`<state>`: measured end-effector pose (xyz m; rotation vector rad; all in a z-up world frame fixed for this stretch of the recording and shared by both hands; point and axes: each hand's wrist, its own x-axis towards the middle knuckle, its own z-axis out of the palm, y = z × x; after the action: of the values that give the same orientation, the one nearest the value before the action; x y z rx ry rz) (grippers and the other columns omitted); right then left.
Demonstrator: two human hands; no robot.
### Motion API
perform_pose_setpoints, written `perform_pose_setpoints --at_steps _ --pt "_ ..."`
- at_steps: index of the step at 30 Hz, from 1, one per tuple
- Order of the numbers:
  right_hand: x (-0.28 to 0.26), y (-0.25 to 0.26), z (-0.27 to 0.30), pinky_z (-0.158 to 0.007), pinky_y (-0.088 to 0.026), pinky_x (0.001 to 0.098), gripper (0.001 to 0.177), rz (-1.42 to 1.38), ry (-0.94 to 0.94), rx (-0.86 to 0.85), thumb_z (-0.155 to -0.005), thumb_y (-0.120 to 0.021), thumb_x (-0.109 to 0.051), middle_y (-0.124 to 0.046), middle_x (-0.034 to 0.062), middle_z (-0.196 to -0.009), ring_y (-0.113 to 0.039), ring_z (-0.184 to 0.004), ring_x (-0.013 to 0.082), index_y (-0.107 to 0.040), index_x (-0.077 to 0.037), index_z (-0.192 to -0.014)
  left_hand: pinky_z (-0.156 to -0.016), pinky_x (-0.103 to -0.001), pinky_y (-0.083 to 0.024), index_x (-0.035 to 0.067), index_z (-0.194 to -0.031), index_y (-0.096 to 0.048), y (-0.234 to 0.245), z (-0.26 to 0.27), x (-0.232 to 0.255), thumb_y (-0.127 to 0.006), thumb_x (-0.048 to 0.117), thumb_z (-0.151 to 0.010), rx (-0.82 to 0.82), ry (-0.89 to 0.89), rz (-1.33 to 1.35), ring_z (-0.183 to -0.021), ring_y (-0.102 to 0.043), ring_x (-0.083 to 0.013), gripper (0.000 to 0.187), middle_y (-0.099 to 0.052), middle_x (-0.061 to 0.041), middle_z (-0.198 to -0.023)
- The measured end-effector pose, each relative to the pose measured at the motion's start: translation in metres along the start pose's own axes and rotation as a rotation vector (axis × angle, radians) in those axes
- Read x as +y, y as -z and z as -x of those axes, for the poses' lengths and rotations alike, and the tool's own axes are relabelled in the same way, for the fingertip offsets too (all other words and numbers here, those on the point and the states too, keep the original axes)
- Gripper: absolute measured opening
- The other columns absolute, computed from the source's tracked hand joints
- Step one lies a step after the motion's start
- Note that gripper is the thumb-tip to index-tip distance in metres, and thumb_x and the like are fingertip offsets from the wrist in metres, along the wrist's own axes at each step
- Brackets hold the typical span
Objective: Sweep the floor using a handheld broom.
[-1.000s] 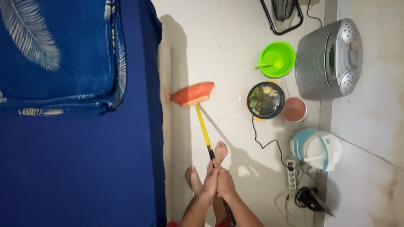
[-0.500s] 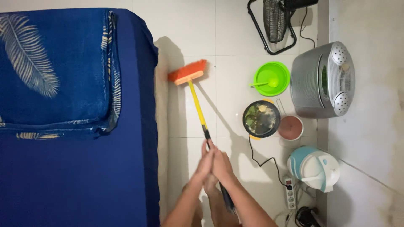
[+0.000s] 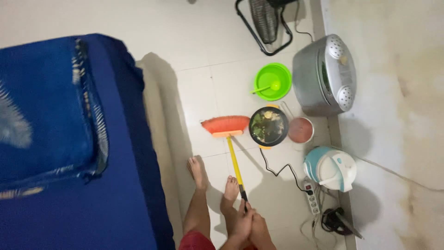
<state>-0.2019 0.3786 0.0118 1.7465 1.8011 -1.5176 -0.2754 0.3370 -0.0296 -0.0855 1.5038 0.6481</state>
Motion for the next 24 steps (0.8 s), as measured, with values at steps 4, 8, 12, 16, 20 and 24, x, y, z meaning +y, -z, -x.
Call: perform_pose_setpoints --at_steps 4,8,12,16,20,24 --pt "0.004 -0.020 -0.049 -0.081 -0.059 0.0466 0.046 -0.036 0.062 0.048 -0.088 -0.061 -0.024 -0.074 0.0253 -0.100 -0.074 -0.093 0.0412 -0.058 -0.005 -0.129 -0.105 -0.032 -0.047 0.012 -0.156 -0.033 0.025 -0.027 0.046 -0.052 0.034 -0.099 0.118 -0.188 -0.317 -0.122 -0.064 -0.0239 0.064 -0.059 -0.013 -0.147" --pt "-0.081 -0.003 -0.093 -0.078 -0.057 0.0495 0.041 -0.141 0.019 0.060 -0.094 -0.052 -0.029 -0.074 0.0277 -0.096 -0.073 -0.090 0.0420 -0.062 -0.001 -0.122 -0.108 -0.034 -0.039 0.014 -0.159 -0.026 0.056 -0.070 0.093 -0.042 0.050 -0.104 0.159 -0.348 -0.360 -0.133 -0.053 -0.0289 0.068 -0.047 -0.020 -0.155" --pt "-0.172 0.007 -0.146 -0.084 -0.056 0.0527 0.042 -0.056 0.107 0.099 -0.091 -0.058 -0.027 -0.071 0.0297 -0.096 -0.070 -0.096 0.0467 -0.060 0.002 -0.122 -0.108 -0.032 -0.043 0.019 -0.163 -0.024 0.100 -0.097 0.182 -0.035 0.059 -0.101 -0.027 -0.033 -0.183 -0.125 -0.060 -0.0248 0.074 -0.063 -0.013 -0.138" --pt "-0.199 -0.021 -0.226 -0.083 -0.057 0.0516 0.045 -0.062 0.211 0.157 -0.085 -0.066 -0.027 -0.072 0.0281 -0.093 -0.071 -0.096 0.0462 -0.061 0.002 -0.118 -0.105 -0.031 -0.043 0.020 -0.163 -0.030 0.149 -0.133 0.252 -0.042 0.054 -0.101 -0.044 -0.113 -0.108 -0.120 -0.060 -0.0221 0.072 -0.067 -0.009 -0.131" --pt "-0.238 -0.036 -0.267 -0.077 -0.058 0.0470 0.037 -0.156 0.165 0.203 -0.091 -0.066 -0.025 -0.074 0.0220 -0.091 -0.072 -0.089 0.0387 -0.066 0.001 -0.118 -0.102 -0.029 -0.046 0.020 -0.163 -0.023 0.187 -0.120 0.326 -0.055 0.040 -0.098 -0.101 -0.130 -0.040 -0.118 -0.062 -0.0173 0.075 -0.066 -0.007 -0.133" --pt "-0.339 -0.007 -0.201 -0.056 -0.050 0.0399 0.047 -0.589 -0.007 0.195 -0.098 -0.051 -0.026 -0.067 0.0126 -0.082 -0.061 -0.065 0.0250 -0.055 -0.009 -0.142 -0.081 -0.034 -0.054 0.024 -0.163 -0.025 0.217 -0.051 0.372 -0.053 0.036 -0.096 -0.134 -0.133 -0.211 -0.097 -0.067 -0.0225 0.074 -0.070 -0.016 -0.119"
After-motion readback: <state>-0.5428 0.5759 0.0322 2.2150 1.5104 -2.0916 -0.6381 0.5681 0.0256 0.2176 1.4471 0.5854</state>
